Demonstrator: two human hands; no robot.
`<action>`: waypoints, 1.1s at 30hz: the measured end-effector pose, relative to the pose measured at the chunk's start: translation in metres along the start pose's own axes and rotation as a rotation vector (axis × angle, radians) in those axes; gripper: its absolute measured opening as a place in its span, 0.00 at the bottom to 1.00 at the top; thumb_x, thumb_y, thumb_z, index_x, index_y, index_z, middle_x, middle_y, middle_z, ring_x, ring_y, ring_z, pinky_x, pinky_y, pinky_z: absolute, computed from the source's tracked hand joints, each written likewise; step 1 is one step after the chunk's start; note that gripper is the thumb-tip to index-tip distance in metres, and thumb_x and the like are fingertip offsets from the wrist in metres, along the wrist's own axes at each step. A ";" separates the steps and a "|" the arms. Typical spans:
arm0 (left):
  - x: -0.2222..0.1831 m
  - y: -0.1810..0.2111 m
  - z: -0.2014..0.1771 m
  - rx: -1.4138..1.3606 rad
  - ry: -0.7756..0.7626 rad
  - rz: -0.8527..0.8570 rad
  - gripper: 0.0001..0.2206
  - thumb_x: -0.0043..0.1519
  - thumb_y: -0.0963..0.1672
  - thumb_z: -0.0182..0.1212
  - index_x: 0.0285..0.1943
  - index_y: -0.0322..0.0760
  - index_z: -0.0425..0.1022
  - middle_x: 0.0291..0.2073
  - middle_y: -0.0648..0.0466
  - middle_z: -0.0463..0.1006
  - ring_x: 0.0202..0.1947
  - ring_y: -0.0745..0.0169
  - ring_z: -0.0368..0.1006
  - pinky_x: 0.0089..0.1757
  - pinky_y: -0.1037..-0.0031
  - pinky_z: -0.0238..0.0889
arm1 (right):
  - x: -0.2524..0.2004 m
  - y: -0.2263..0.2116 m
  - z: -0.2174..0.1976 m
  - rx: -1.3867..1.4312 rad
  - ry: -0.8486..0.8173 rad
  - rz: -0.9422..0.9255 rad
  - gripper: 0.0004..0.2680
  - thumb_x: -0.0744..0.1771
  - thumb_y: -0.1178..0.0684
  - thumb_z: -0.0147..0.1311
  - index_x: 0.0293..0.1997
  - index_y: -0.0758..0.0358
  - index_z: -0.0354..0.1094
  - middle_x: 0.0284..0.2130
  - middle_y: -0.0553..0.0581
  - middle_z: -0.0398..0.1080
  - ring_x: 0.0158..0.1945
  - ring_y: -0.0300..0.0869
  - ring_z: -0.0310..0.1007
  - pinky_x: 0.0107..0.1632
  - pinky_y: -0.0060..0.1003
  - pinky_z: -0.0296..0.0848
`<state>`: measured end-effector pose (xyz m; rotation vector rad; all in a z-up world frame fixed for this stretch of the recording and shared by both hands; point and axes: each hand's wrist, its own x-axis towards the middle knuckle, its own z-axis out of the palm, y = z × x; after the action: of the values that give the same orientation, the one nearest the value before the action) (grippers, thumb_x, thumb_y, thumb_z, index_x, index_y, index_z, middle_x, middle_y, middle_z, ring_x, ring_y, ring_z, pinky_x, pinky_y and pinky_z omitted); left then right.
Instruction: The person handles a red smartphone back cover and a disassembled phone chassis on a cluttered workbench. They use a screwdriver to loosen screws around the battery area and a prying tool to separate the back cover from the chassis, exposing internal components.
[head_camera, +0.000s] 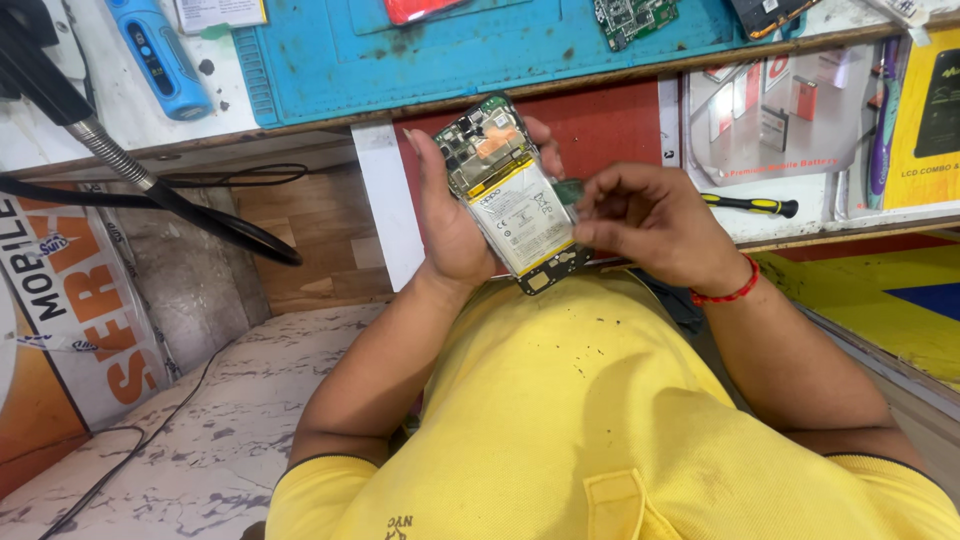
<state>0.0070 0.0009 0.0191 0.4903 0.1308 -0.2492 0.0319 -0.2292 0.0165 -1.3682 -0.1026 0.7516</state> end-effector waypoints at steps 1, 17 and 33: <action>0.002 0.001 0.001 -0.033 -0.002 -0.003 0.43 0.69 0.67 0.30 0.60 0.25 0.71 0.43 0.42 0.77 0.45 0.54 0.75 0.48 0.64 0.72 | -0.001 -0.004 0.003 -0.043 0.015 0.031 0.06 0.67 0.62 0.60 0.47 0.70 0.72 0.37 0.53 0.76 0.40 0.33 0.75 0.42 0.28 0.75; 0.005 0.005 0.005 -0.184 -0.034 -0.059 0.44 0.67 0.67 0.29 0.60 0.26 0.70 0.42 0.42 0.77 0.43 0.52 0.77 0.47 0.62 0.74 | -0.005 0.003 0.008 0.226 0.048 0.114 0.04 0.68 0.59 0.60 0.45 0.69 0.73 0.37 0.54 0.77 0.38 0.35 0.76 0.40 0.30 0.76; 0.000 0.000 -0.004 0.130 -0.082 0.036 0.45 0.67 0.68 0.33 0.63 0.25 0.70 0.45 0.43 0.77 0.47 0.56 0.76 0.48 0.65 0.73 | -0.003 0.028 0.003 0.143 0.079 -0.007 0.05 0.70 0.60 0.58 0.48 0.70 0.73 0.40 0.54 0.76 0.43 0.34 0.75 0.48 0.29 0.76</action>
<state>0.0072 0.0031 0.0158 0.6099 0.0255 -0.2437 0.0165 -0.2276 -0.0069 -1.2585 0.0084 0.6847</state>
